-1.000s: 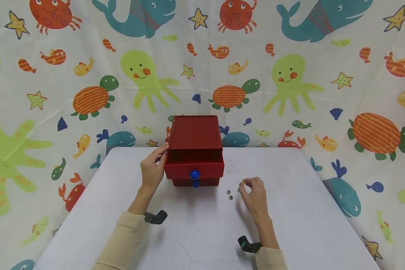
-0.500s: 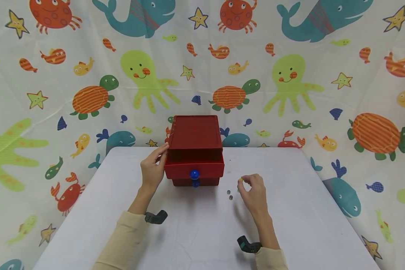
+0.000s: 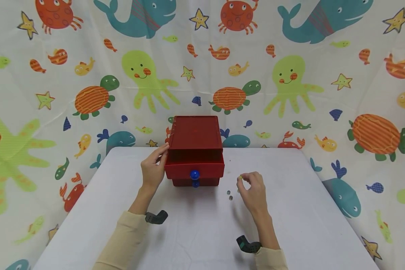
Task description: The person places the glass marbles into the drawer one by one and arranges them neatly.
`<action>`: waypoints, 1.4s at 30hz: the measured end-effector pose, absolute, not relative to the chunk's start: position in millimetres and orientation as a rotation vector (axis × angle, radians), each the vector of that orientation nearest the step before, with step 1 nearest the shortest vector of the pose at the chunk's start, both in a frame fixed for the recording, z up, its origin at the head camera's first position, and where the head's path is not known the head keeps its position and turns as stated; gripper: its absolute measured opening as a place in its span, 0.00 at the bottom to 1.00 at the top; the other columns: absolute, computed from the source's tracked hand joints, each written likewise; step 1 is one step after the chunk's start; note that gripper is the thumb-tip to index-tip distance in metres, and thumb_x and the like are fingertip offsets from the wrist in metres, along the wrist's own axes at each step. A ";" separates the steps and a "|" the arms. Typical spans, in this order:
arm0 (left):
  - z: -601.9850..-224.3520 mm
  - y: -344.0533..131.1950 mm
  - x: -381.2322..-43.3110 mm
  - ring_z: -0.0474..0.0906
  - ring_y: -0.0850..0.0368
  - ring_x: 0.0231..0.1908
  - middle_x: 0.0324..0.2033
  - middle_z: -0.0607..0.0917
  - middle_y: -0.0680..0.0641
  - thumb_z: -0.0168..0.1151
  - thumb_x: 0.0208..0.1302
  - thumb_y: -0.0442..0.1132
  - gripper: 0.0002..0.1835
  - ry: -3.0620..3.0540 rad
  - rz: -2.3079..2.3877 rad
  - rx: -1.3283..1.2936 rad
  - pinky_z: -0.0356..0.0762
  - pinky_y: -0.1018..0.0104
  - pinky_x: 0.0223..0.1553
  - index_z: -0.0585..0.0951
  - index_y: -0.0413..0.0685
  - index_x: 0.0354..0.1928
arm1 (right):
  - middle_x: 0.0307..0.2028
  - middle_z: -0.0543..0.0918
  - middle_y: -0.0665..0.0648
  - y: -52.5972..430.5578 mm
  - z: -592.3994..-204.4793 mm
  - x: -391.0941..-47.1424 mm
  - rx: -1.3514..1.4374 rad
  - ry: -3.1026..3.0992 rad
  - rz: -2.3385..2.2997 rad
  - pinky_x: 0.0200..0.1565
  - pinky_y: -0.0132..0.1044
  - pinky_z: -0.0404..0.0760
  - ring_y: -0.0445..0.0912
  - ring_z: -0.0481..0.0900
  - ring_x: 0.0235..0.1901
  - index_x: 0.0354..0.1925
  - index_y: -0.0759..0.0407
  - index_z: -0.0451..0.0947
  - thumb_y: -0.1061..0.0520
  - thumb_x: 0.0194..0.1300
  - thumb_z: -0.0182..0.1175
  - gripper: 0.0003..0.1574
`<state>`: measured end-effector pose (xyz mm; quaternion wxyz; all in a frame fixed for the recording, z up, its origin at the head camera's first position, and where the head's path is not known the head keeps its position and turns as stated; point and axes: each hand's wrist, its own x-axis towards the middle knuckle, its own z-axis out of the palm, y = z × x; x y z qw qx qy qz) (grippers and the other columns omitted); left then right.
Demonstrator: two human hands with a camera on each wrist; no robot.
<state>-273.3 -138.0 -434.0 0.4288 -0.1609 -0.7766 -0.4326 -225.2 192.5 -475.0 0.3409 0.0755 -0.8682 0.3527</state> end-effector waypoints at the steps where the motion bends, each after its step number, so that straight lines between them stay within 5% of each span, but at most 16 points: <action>1: -433.6 -137.8 -273.0 0.85 0.50 0.56 0.54 0.87 0.43 0.62 0.70 0.34 0.15 -1.942 -1.082 -0.401 0.86 0.63 0.50 0.84 0.42 0.57 | 0.37 0.83 0.58 192.0 -473.6 -224.9 0.201 -2.254 0.919 0.46 0.11 0.71 0.51 0.82 0.40 0.40 0.62 0.83 0.59 0.63 0.68 0.09; 6: -433.4 -137.4 -272.5 0.85 0.50 0.56 0.55 0.87 0.43 0.62 0.70 0.35 0.16 -1.943 -1.088 -0.399 0.87 0.60 0.49 0.84 0.42 0.57 | 0.37 0.83 0.59 190.5 -467.2 -223.8 0.229 -2.227 0.919 0.47 0.05 0.63 0.52 0.82 0.39 0.40 0.64 0.82 0.61 0.63 0.68 0.09; 42: -432.7 -139.9 -275.7 0.86 0.50 0.53 0.54 0.87 0.43 0.61 0.70 0.34 0.14 -1.935 -1.086 -0.402 0.88 0.60 0.47 0.84 0.41 0.55 | 0.38 0.83 0.56 171.5 -421.3 -219.7 0.402 -2.076 0.920 0.51 0.09 0.71 0.45 0.80 0.40 0.40 0.62 0.83 0.60 0.63 0.69 0.08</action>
